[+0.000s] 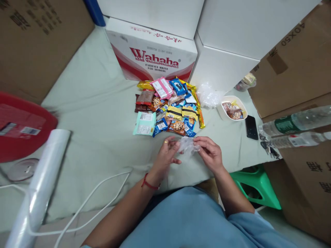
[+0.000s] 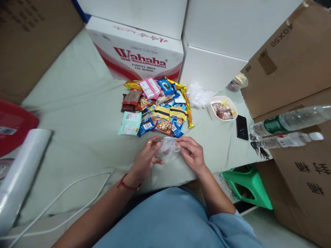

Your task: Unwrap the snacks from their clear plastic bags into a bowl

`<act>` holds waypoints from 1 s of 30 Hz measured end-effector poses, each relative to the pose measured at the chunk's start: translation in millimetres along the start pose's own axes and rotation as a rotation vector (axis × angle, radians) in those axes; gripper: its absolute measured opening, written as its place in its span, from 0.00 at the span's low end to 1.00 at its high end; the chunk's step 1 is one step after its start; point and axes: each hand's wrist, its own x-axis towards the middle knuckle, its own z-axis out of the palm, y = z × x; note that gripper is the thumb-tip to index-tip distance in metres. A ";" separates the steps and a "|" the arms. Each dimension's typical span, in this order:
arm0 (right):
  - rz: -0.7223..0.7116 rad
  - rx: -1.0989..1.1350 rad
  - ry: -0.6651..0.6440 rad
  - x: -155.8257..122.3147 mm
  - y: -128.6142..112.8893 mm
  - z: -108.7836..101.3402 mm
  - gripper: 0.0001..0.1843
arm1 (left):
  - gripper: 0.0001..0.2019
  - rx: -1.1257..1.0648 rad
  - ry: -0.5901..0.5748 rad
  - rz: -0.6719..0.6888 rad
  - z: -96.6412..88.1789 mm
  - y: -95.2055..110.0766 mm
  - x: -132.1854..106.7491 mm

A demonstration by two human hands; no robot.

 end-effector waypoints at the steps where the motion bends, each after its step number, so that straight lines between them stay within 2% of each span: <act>1: -0.002 0.024 -0.012 -1.2 0.9 -1.5 0.10 | 0.31 0.041 -0.035 0.009 0.7 0.5 1.3; 3: 0.006 0.105 -0.014 -3.5 6.2 -5.6 0.09 | 0.24 0.084 -0.083 0.061 0.8 0.0 3.9; 5: 0.047 0.220 0.005 -5.6 14.9 -10.9 0.09 | 0.20 0.054 -0.061 0.109 -0.7 -1.7 6.2; 9: 0.257 0.433 0.083 -7.4 31.6 -23.0 0.13 | 0.19 -0.026 0.013 0.138 -5.7 -3.0 8.3; 13: 0.433 0.460 0.112 -2.5 33.4 -33.9 0.10 | 0.16 0.086 -0.012 0.169 -8.0 2.1 6.6; 15: 0.442 0.402 0.008 2.0 28.5 -37.4 0.15 | 0.15 0.181 -0.046 0.178 -6.5 6.8 6.5; 17: 0.415 0.342 -0.177 6.4 22.8 -37.8 0.19 | 0.13 0.278 -0.087 0.189 -3.2 11.7 8.0; 19: 0.417 0.298 -0.348 9.0 19.3 -34.2 0.19 | 0.13 0.359 -0.114 0.223 1.2 15.4 10.7; 20: 0.432 0.285 -0.388 9.4 19.0 -30.9 0.18 | 0.14 0.382 -0.102 0.255 3.6 16.2 11.8; 22: 0.464 0.278 -0.331 8.3 20.9 -22.0 0.19 | 0.19 0.389 0.016 0.344 8.5 14.5 12.4; 24: 0.492 0.288 -0.161 5.2 24.0 -11.6 0.19 | 0.22 0.392 0.208 0.405 13.7 8.4 9.9; 26: 0.521 0.295 -0.021 1.8 25.0 -1.5 0.19 | 0.20 0.447 0.309 0.395 19.6 -0.7 5.7; 27: 0.533 0.306 0.013 0.5 24.1 2.9 0.19 | 0.20 0.487 0.302 0.372 22.6 -5.4 3.7; 30: 0.552 0.386 0.024 0.0 18.6 9.3 0.19 | 0.18 0.533 0.149 0.302 28.1 -15.8 1.3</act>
